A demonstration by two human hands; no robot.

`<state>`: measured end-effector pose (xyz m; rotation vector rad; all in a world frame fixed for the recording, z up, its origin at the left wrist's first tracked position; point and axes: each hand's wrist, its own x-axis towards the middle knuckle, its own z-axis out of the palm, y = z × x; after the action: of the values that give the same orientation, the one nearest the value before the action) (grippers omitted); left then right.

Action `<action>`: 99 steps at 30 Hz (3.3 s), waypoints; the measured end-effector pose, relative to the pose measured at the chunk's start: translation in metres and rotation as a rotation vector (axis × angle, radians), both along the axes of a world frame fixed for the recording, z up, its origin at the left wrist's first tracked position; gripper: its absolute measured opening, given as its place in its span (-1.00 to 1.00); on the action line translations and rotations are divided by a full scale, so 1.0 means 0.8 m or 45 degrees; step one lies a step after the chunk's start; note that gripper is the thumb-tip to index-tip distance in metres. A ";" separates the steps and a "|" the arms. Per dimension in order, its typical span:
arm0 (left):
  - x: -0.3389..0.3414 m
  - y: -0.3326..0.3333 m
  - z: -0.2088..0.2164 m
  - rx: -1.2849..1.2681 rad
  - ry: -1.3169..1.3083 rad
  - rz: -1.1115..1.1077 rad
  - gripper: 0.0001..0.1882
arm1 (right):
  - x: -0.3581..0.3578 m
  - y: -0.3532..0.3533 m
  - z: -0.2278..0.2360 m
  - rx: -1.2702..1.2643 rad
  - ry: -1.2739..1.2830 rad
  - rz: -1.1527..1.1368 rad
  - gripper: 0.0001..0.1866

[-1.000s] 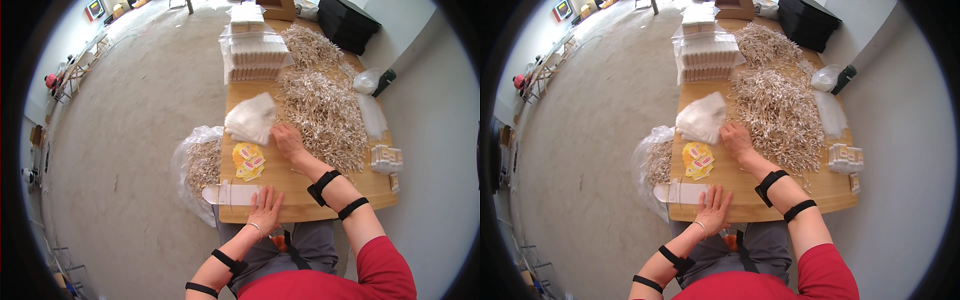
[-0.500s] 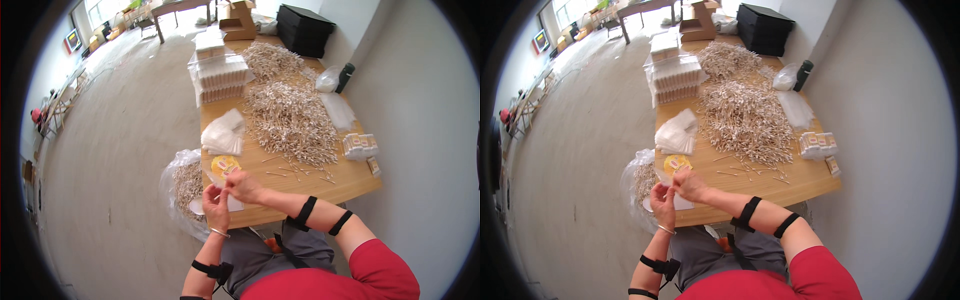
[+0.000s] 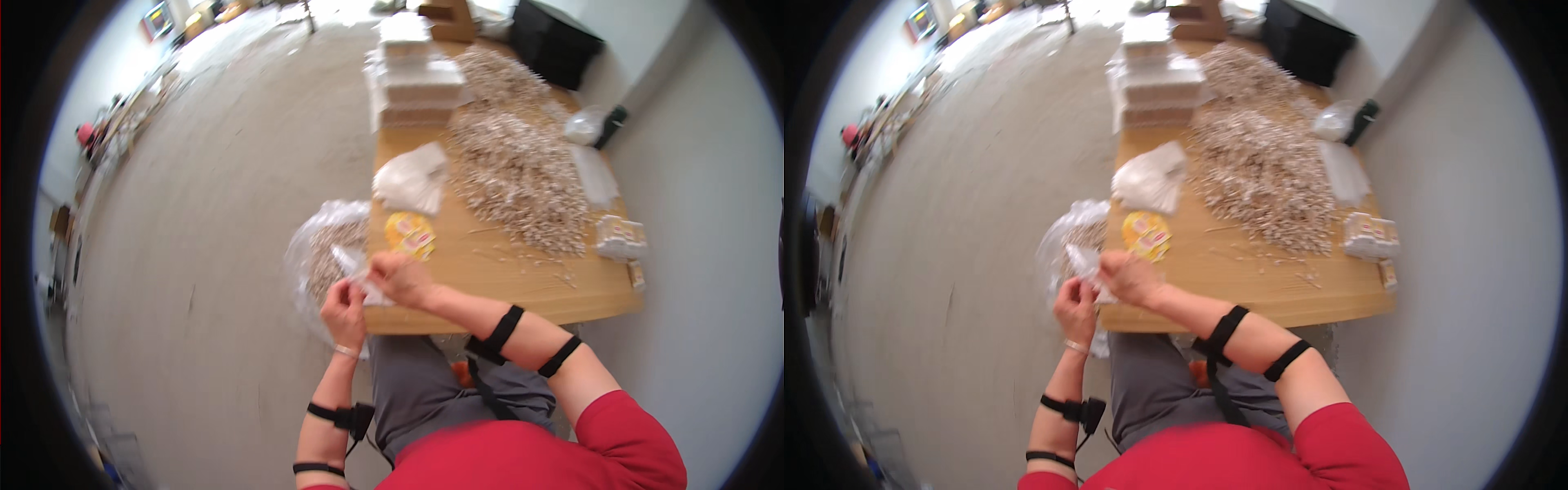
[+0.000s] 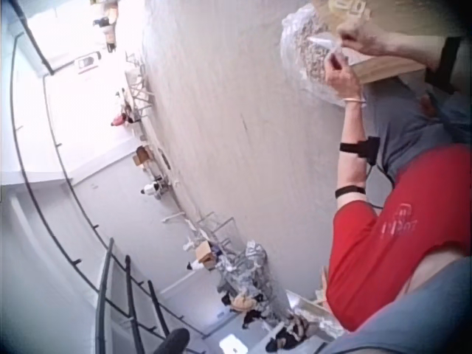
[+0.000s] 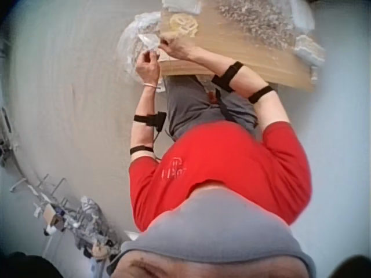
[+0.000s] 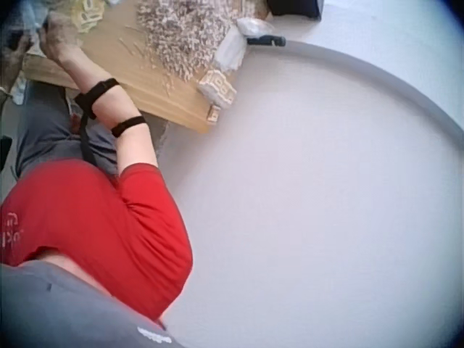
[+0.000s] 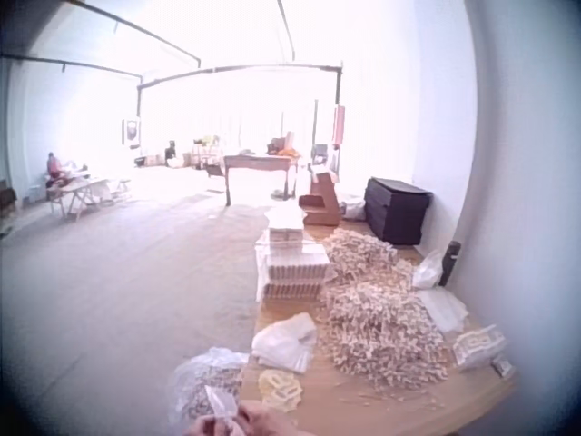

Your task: Counting and placing cotton swabs into plastic bags for packaging.

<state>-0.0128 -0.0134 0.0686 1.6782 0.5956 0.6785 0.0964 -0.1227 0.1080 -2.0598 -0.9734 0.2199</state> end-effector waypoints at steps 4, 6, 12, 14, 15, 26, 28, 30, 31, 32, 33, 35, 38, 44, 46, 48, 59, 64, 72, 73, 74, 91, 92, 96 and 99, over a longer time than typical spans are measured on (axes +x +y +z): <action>0.010 -0.014 0.006 -0.175 -0.200 0.089 -0.89 | -0.010 0.014 0.006 0.019 0.178 -0.168 -0.84; 0.007 -0.009 0.002 -0.162 -0.243 0.141 -0.89 | -0.022 0.024 0.005 0.033 0.284 -0.126 -0.83; 0.007 -0.007 0.004 -0.463 -0.237 0.182 -0.75 | -0.028 0.038 -0.011 0.063 0.037 -0.148 -0.83; 0.006 0.000 0.003 -0.560 -0.202 0.222 -0.77 | -0.030 0.041 -0.015 -0.006 -0.136 -0.091 -0.85; 0.005 0.003 0.003 -0.654 -0.170 0.257 -0.78 | -0.030 0.043 -0.016 -0.007 -0.132 -0.083 -0.85; -0.011 0.036 -0.038 -0.538 -0.095 0.216 -0.72 | -0.015 0.077 -0.044 0.046 -0.366 0.158 -0.89; -0.013 0.040 -0.031 -0.558 -0.206 0.159 -0.69 | -0.005 0.080 -0.053 0.025 -0.379 0.153 -0.90; -0.024 0.046 -0.027 -0.838 -0.156 0.091 -0.61 | -0.002 0.082 -0.061 0.011 -0.390 0.153 -0.90; -0.027 0.051 -0.032 -0.832 -0.153 0.097 -0.61 | -0.003 0.085 -0.065 0.008 -0.417 0.211 -0.91; -0.028 0.055 -0.042 -0.843 -0.109 0.159 -0.62 | -0.003 0.086 -0.069 0.005 -0.446 0.269 -0.91; -0.028 0.058 -0.048 -0.857 -0.065 0.223 -0.62 | -0.004 0.088 -0.070 0.009 -0.442 0.273 -0.91; -0.028 0.061 -0.061 -0.889 -0.059 0.266 -0.65 | -0.006 0.092 -0.072 0.010 -0.587 0.306 -0.91; -0.021 0.052 -0.071 -0.924 -0.036 0.333 -0.69 | 0.003 0.093 -0.075 -0.058 -0.630 0.333 -0.91; -0.014 0.027 -0.077 -1.024 0.027 0.397 -0.71 | 0.022 0.081 -0.076 -0.072 -0.375 0.464 -0.90; -0.018 0.014 -0.079 -1.075 0.015 0.368 -0.71 | 0.031 0.069 -0.070 -0.068 -0.353 0.489 -0.91; -0.021 0.000 -0.080 -1.074 0.025 0.315 -0.73 | 0.040 0.058 -0.068 -0.082 -0.243 0.513 -0.91; -0.015 -0.017 -0.067 -1.014 0.091 0.281 -0.78 | 0.027 0.066 -0.100 0.071 -0.090 0.237 -0.90; -0.009 -0.037 -0.065 -0.928 0.120 0.303 -0.77 | 0.032 0.059 -0.114 0.162 -0.118 0.242 -0.91; -0.019 -0.023 -0.076 -0.808 0.183 0.320 -0.80 | 0.027 0.059 -0.115 0.177 -0.141 0.239 -0.87; -0.015 -0.025 -0.073 -0.743 0.266 0.270 -0.80 | 0.028 0.051 -0.112 0.180 -0.151 0.217 -0.87; -0.012 -0.027 -0.072 -0.737 0.265 0.239 -0.80 | 0.026 0.038 -0.108 0.158 -0.262 0.163 -0.85; 0.078 -0.166 -0.025 0.963 0.256 -0.853 -0.24 | 0.068 -0.358 -0.118 -0.317 -0.273 -1.564 -0.50; 0.090 -0.186 -0.024 1.049 0.295 -0.961 -0.22 | 0.070 -0.355 -0.127 -0.247 -0.383 -1.419 -0.55; 0.121 -0.209 -0.037 1.155 0.277 -0.992 -0.19 | 0.062 -0.297 -0.115 -0.062 -0.336 -1.014 -0.67; 0.134 -0.210 -0.043 1.218 0.285 -0.916 -0.17 | 0.084 -0.311 -0.089 0.027 -0.357 -0.717 -0.73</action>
<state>0.0941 -0.1812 0.0341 2.6650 -0.2843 0.2240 0.1635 -0.3713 0.0369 -2.2912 -0.5109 -0.3802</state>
